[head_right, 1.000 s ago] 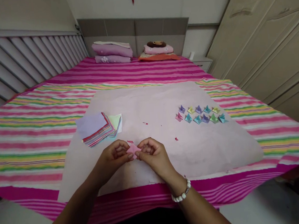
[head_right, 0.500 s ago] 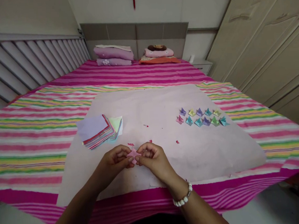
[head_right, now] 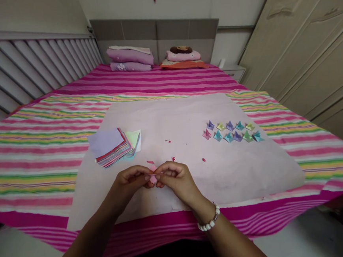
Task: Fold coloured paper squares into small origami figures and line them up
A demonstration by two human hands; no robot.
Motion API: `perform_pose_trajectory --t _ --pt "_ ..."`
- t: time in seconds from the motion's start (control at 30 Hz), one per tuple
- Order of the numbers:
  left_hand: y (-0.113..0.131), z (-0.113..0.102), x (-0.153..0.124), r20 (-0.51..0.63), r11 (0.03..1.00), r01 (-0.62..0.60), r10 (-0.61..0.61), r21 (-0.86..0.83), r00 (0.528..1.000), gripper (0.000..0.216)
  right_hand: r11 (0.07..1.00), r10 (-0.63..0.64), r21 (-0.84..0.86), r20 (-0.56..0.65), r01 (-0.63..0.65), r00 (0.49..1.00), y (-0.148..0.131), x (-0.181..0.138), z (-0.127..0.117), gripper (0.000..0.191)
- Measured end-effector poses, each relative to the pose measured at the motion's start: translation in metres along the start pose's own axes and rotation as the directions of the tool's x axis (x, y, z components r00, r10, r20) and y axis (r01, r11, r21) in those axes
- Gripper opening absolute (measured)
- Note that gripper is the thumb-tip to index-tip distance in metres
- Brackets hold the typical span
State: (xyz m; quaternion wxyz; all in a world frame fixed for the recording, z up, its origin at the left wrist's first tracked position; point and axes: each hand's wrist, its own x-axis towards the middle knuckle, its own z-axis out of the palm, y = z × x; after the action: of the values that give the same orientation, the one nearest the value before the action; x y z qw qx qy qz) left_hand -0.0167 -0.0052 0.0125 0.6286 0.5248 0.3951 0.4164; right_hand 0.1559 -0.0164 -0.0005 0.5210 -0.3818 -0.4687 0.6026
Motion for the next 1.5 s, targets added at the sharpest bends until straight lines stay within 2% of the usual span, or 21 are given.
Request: perform_pose_trajectory --t 0.27,0.47,0.57,0.67,0.8,0.9,0.93,1.07,1.23,1.37,1.5 --pt "0.005 0.0 -0.004 0.045 0.998 0.028 -0.03 0.048 0.999 0.018 1.0 -0.028 -0.013 0.049 0.028 0.998 0.0 -0.001 -0.001 0.004" --pt "0.0 0.002 -0.003 -0.017 0.995 0.097 -0.098 -0.009 0.995 0.018 0.979 -0.127 -0.154 0.049 0.133 0.991 0.001 -0.004 0.0 0.004" --pt "0.0 0.003 -0.004 -0.037 0.995 0.094 -0.095 -0.033 0.995 0.02 0.992 -0.074 -0.094 0.06 0.079 0.996 0.001 -0.006 0.0 0.015" --pt "0.001 0.005 -0.005 -0.057 0.998 0.061 -0.061 -0.009 0.997 0.026 1.0 -0.01 -0.025 0.004 0.01 1.0 0.001 -0.005 0.0 0.032" --pt "0.002 0.005 -0.004 -0.072 0.999 0.038 -0.036 0.029 0.997 0.033 0.995 0.073 -0.071 0.048 -0.07 0.996 0.001 -0.002 0.0 0.024" --pt "0.0 0.003 -0.001 -0.091 0.997 0.071 -0.067 0.043 0.994 0.05 0.995 0.061 -0.084 0.048 -0.057 0.997 -0.001 -0.001 0.0 0.025" --pt "-0.001 0.003 -0.001 -0.082 0.996 0.086 -0.082 0.04 0.993 0.049 0.995 0.054 -0.089 0.034 -0.051 0.998 -0.001 0.0 0.0 0.026" --pt "-0.008 0.0 0.002 -0.004 0.991 0.104 -0.104 0.088 0.995 0.02 0.993 0.055 -0.102 -0.025 -0.057 0.998 0.001 0.0 0.0 0.028" --pt "-0.013 -0.001 0.003 -0.064 0.985 0.069 -0.06 0.157 0.996 0.021 0.99 0.04 -0.136 -0.047 -0.046 0.998 0.004 0.0 0.0 0.028" --pt "-0.012 0.0 0.006 -0.044 0.99 0.075 -0.07 0.12 0.997 0.023 0.995 0.038 -0.091 -0.059 -0.044 0.997 0.004 0.002 -0.002 0.026" --pt "-0.013 0.0 0.008 -0.065 0.981 0.039 -0.027 0.189 0.998 0.024 0.997 0.063 -0.047 -0.09 -0.067 0.994 0.006 0.003 -0.003 0.025"
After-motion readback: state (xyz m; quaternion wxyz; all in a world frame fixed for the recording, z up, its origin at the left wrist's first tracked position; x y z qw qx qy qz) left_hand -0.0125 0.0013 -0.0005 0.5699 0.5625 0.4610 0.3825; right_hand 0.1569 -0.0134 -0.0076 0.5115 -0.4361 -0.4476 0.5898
